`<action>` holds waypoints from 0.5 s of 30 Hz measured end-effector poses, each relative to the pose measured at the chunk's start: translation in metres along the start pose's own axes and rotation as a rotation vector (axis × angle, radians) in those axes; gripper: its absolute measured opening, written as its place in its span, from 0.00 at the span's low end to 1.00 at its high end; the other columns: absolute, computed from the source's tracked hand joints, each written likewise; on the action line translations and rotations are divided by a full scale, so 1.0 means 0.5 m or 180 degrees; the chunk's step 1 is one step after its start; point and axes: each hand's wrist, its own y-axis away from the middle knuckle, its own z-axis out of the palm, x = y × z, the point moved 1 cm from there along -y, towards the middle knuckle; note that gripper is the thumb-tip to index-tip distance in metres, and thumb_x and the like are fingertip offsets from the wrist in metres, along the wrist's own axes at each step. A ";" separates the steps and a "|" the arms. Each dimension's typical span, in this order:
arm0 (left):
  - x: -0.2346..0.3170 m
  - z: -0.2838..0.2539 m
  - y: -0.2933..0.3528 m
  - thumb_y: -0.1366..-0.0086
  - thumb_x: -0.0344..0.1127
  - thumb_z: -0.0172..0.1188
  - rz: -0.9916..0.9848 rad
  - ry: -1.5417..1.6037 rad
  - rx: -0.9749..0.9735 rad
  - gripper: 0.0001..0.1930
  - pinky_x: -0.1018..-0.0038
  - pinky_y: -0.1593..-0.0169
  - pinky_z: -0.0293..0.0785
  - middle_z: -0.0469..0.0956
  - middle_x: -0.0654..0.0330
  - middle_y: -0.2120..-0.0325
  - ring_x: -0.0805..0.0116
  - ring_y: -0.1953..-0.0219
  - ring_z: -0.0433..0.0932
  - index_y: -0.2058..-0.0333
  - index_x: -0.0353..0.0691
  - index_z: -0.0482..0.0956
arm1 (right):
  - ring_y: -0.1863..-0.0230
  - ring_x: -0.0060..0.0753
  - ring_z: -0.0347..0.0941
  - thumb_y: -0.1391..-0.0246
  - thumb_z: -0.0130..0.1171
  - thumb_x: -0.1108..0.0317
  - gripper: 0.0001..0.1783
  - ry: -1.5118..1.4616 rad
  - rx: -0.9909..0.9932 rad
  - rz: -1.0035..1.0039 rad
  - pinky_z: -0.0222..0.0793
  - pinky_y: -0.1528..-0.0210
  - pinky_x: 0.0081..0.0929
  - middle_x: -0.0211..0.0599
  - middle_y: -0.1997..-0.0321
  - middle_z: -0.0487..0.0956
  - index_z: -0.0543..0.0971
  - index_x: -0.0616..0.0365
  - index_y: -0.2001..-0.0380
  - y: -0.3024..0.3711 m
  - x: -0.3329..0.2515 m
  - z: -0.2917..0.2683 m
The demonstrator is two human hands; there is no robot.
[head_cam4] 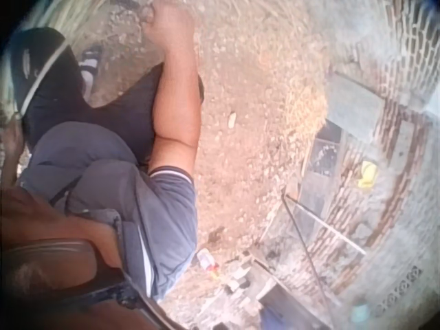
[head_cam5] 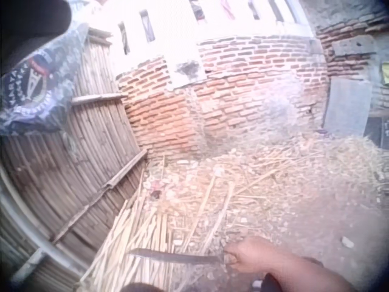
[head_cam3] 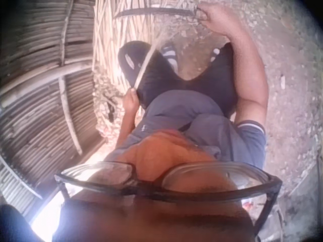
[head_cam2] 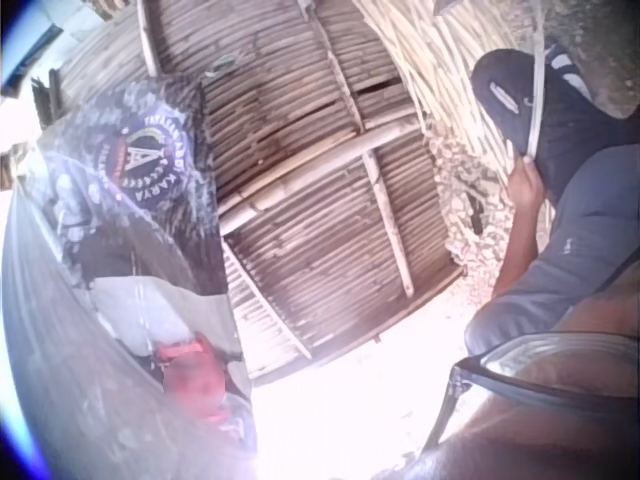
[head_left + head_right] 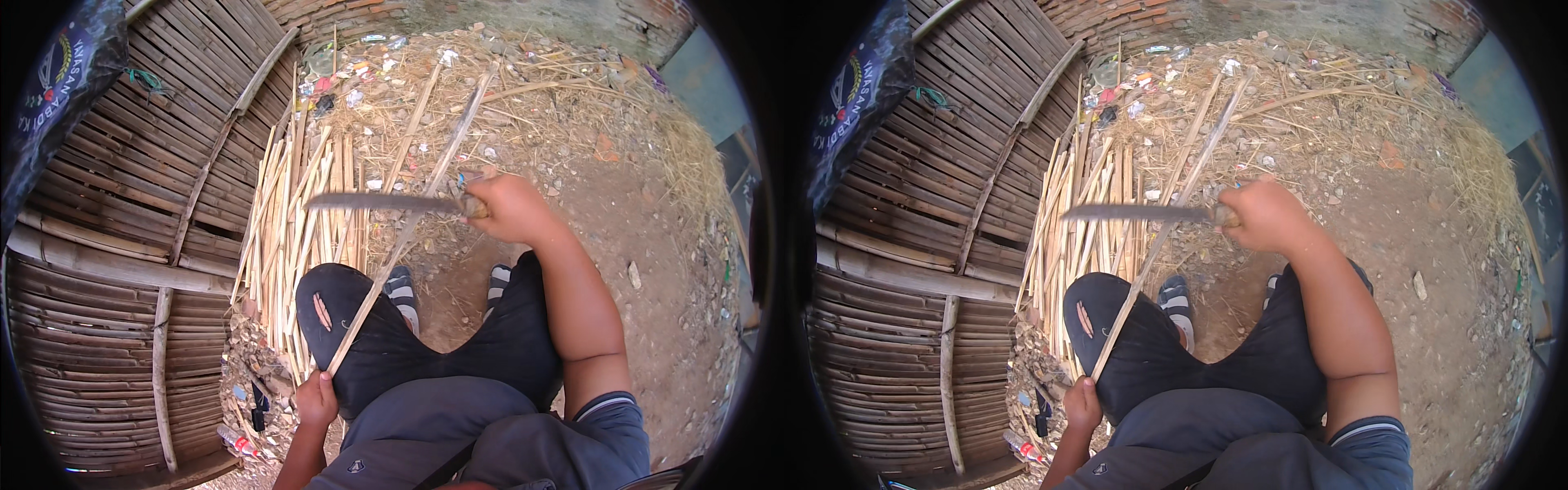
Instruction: The person shaves a thin strip of bamboo using a machete, running the blade along the length of the wood while holding it in their other hand.
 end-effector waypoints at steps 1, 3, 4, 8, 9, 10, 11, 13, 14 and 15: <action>0.001 -0.002 -0.001 0.21 0.48 0.43 -0.0040 0.0145 -0.0044 0.25 0.51 0.72 0.66 0.71 0.43 0.83 0.37 0.78 0.74 0.74 0.35 0.71 | 0.62 0.55 0.82 0.52 0.70 0.58 0.14 0.0051 -0.0167 -0.0174 0.76 0.59 0.50 0.47 0.70 0.83 0.82 0.54 0.66 0.006 -0.014 0.009; 0.000 -0.005 0.001 0.21 0.47 0.46 0.0098 0.0280 -0.0014 0.24 0.54 0.74 0.65 0.69 0.44 0.84 0.39 0.80 0.73 0.74 0.35 0.70 | 0.63 0.55 0.82 0.53 0.70 0.60 0.13 0.0128 -0.0500 -0.0550 0.77 0.60 0.50 0.46 0.71 0.83 0.82 0.54 0.66 0.008 -0.054 0.028; 0.003 -0.009 0.001 0.21 0.47 0.46 0.0104 0.0335 -0.0020 0.24 0.54 0.74 0.65 0.69 0.44 0.84 0.39 0.80 0.73 0.74 0.35 0.70 | 0.64 0.54 0.83 0.56 0.69 0.63 0.12 0.0433 -0.0712 -0.0734 0.77 0.60 0.50 0.45 0.71 0.83 0.81 0.53 0.66 0.005 -0.070 0.035; -0.015 -0.002 0.007 0.22 0.48 0.48 -0.0106 0.0360 -0.0145 0.24 0.54 0.74 0.66 0.70 0.44 0.84 0.39 0.80 0.74 0.74 0.35 0.70 | 0.62 0.56 0.82 0.52 0.71 0.59 0.15 0.0145 -0.0713 -0.0563 0.76 0.60 0.50 0.46 0.70 0.84 0.82 0.54 0.64 -0.005 -0.064 0.040; -0.020 0.002 0.000 0.22 0.49 0.49 -0.0031 0.0344 -0.0062 0.24 0.54 0.74 0.67 0.71 0.44 0.84 0.39 0.80 0.74 0.74 0.35 0.70 | 0.62 0.56 0.82 0.51 0.71 0.58 0.16 0.0062 -0.0617 -0.0378 0.76 0.60 0.50 0.46 0.69 0.84 0.82 0.54 0.63 -0.007 -0.044 0.028; -0.031 0.010 0.004 0.22 0.49 0.49 0.0042 0.0328 0.0022 0.24 0.54 0.73 0.67 0.71 0.43 0.83 0.39 0.79 0.75 0.74 0.35 0.71 | 0.62 0.57 0.82 0.50 0.72 0.56 0.17 -0.0024 -0.0519 -0.0196 0.76 0.60 0.50 0.46 0.69 0.84 0.82 0.55 0.62 -0.010 -0.023 0.018; -0.038 0.014 0.005 0.22 0.50 0.49 0.0099 0.0306 0.0085 0.24 0.54 0.73 0.68 0.72 0.43 0.83 0.39 0.79 0.75 0.73 0.35 0.71 | 0.61 0.57 0.82 0.50 0.72 0.55 0.18 -0.0093 -0.0310 -0.0031 0.76 0.59 0.50 0.46 0.68 0.84 0.82 0.55 0.61 -0.013 0.002 0.018; -0.026 0.013 -0.002 0.22 0.50 0.49 0.0097 0.0363 0.0030 0.24 0.54 0.73 0.68 0.73 0.43 0.82 0.39 0.78 0.76 0.73 0.36 0.72 | 0.61 0.57 0.82 0.48 0.73 0.53 0.20 -0.0207 0.0047 0.0296 0.76 0.59 0.50 0.46 0.68 0.84 0.82 0.55 0.60 -0.018 0.042 0.017; -0.013 0.004 -0.003 0.22 0.50 0.49 0.0051 0.0383 0.0009 0.24 0.54 0.72 0.68 0.73 0.43 0.82 0.38 0.78 0.76 0.73 0.36 0.72 | 0.61 0.57 0.82 0.49 0.73 0.54 0.20 -0.0145 0.0033 0.0325 0.76 0.59 0.50 0.46 0.68 0.84 0.82 0.55 0.59 -0.019 0.031 0.013; -0.008 0.001 -0.003 0.22 0.51 0.49 0.0007 0.0401 -0.0012 0.24 0.53 0.72 0.68 0.73 0.43 0.82 0.38 0.78 0.77 0.73 0.36 0.72 | 0.61 0.57 0.82 0.50 0.73 0.54 0.20 -0.0082 0.0020 0.0354 0.76 0.59 0.50 0.47 0.69 0.84 0.82 0.54 0.59 -0.016 0.013 0.004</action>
